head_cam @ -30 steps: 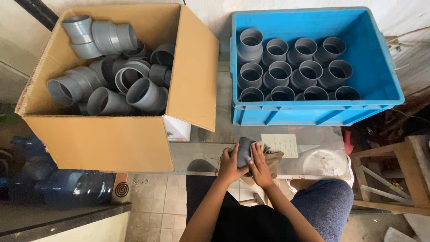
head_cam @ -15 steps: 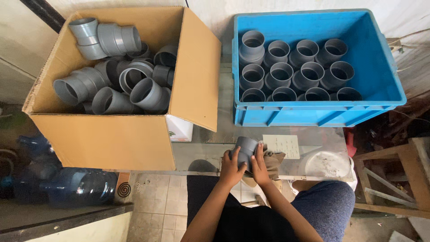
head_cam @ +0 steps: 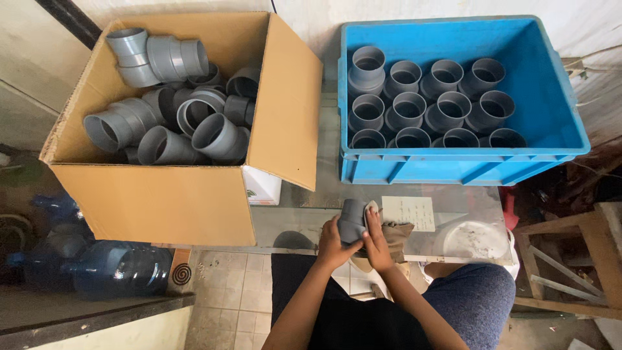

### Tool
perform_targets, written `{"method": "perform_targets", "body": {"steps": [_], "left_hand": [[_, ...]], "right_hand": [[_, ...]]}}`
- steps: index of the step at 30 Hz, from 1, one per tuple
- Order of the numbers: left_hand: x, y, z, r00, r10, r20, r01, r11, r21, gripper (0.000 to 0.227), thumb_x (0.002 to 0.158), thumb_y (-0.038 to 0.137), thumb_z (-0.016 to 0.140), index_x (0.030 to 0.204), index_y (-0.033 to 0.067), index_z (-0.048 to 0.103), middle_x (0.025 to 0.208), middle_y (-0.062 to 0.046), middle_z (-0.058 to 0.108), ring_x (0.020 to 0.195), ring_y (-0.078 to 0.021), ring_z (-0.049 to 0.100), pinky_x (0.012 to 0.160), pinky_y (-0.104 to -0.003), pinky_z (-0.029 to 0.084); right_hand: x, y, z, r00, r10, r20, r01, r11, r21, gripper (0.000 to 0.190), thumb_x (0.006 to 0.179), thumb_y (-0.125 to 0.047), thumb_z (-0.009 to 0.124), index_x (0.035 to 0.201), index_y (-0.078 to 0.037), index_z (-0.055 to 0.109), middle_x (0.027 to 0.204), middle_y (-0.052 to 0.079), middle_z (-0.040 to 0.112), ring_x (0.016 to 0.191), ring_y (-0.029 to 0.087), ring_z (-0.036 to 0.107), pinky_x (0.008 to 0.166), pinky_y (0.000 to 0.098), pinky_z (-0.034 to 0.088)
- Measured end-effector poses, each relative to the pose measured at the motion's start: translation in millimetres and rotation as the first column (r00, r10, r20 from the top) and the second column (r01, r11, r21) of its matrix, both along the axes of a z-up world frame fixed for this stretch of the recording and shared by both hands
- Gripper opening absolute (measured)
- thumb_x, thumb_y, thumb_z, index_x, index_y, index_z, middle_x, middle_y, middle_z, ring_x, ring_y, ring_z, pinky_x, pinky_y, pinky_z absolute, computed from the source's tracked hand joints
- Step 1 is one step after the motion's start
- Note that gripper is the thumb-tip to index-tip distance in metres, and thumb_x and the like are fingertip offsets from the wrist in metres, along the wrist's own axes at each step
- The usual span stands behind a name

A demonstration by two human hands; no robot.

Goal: The person sits on the floor and wipes the exterior of gray plastic pipe fittings with a cloth. They pick up fittings from a cardboard box, wipe them, and place them into a blue crate. The process is repeated for several fittings.

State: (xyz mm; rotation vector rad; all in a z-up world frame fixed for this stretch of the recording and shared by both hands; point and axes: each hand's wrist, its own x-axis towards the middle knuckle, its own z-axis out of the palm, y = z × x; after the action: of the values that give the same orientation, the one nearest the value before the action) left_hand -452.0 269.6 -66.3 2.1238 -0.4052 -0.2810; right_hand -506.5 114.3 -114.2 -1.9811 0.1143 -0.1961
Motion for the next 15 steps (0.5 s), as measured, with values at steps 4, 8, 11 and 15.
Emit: {"method": "perform_targets", "body": {"steps": [4,8,11,15], "left_hand": [[5,5,-16,0.999,0.022,-0.034,-0.018,0.993,0.116,0.106,0.068,0.053,0.080,0.142,-0.0024,0.029,0.123,-0.030,0.048,0.120,-0.0480,0.049,0.096,-0.061,0.043],[7,5,-45,0.999,0.027,-0.036,-0.018,0.971,0.239,0.091,0.066,0.048,0.079,0.134,0.0071,0.036,0.127,-0.020,0.041,0.123,-0.0457,0.044,0.093,-0.063,0.044],[5,6,-36,1.000,0.005,0.002,-0.006,0.959,0.282,0.087,0.071,0.052,0.075,0.135,0.0073,0.037,0.126,-0.018,0.039,0.119,-0.0448,0.048,0.092,-0.060,0.046],[6,12,-6,1.000,-0.007,-0.004,0.007,0.970,0.243,0.071,0.088,0.044,0.061,0.142,0.0076,0.033,0.123,-0.018,0.043,0.113,-0.0442,0.054,0.090,-0.058,0.047]], "right_hand": [[-16,10,26,0.999,0.037,-0.029,-0.038,0.998,-0.045,0.057,0.096,-0.031,0.046,0.149,-0.012,0.036,0.154,0.014,0.033,0.146,0.040,0.013,0.117,0.0548,0.011],[-7,9,27,0.964,0.239,0.118,-0.180,0.909,-0.376,0.057,0.096,-0.046,0.036,0.145,-0.019,0.045,0.150,0.002,0.044,0.146,0.028,0.021,0.117,0.0439,0.002],[2,8,34,0.973,0.201,0.115,-0.150,0.926,-0.346,0.057,0.096,-0.040,0.040,0.147,-0.013,0.040,0.150,0.009,0.042,0.142,0.034,0.028,0.116,0.0491,0.011],[-16,5,44,0.996,0.063,-0.059,-0.068,0.994,-0.082,0.064,0.097,-0.030,0.042,0.154,-0.009,0.021,0.157,0.018,0.025,0.144,0.038,0.019,0.117,0.0516,0.014]]}}
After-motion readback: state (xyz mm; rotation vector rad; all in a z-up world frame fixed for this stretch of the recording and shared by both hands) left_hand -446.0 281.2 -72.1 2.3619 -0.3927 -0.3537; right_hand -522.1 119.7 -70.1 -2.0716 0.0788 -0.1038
